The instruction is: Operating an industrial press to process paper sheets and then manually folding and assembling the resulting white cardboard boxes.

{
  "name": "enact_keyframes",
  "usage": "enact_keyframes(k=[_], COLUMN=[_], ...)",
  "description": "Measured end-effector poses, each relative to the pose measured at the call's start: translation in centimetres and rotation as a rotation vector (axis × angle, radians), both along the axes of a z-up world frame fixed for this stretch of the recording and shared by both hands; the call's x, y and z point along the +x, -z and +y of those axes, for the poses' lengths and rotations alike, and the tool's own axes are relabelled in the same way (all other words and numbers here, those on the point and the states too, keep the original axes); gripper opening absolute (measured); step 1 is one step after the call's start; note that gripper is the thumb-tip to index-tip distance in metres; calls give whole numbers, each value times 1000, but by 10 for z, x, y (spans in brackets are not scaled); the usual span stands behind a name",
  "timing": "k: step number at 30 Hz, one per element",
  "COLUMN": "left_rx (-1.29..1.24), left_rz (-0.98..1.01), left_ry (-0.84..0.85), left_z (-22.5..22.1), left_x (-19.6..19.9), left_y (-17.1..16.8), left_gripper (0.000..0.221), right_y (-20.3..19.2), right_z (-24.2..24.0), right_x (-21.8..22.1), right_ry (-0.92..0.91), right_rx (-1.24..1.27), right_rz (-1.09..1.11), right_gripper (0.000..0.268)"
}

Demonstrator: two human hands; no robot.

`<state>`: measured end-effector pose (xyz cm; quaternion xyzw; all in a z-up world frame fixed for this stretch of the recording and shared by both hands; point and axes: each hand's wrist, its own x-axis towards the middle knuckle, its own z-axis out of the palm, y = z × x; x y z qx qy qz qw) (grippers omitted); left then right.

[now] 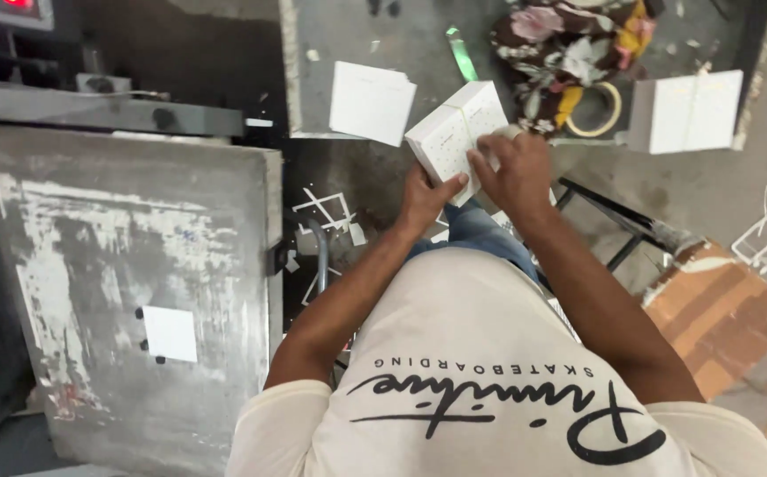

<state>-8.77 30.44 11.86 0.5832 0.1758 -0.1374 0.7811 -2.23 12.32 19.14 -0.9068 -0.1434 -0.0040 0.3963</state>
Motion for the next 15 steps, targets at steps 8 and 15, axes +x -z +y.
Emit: enact_keyframes(k=[8,15], left_rx=[410,635], left_rz=[-127,-44], left_ry=[-72,-131], left_z=[76,150], left_x=[-30,-41], left_y=[-37,-55], left_gripper=[68,62], right_y=[-2,-29], right_z=[91,134], right_x=[-6,-17], right_ry=[-41,247], right_rx=[-115,1148], right_rz=[-23,1133], right_gripper=[7,24])
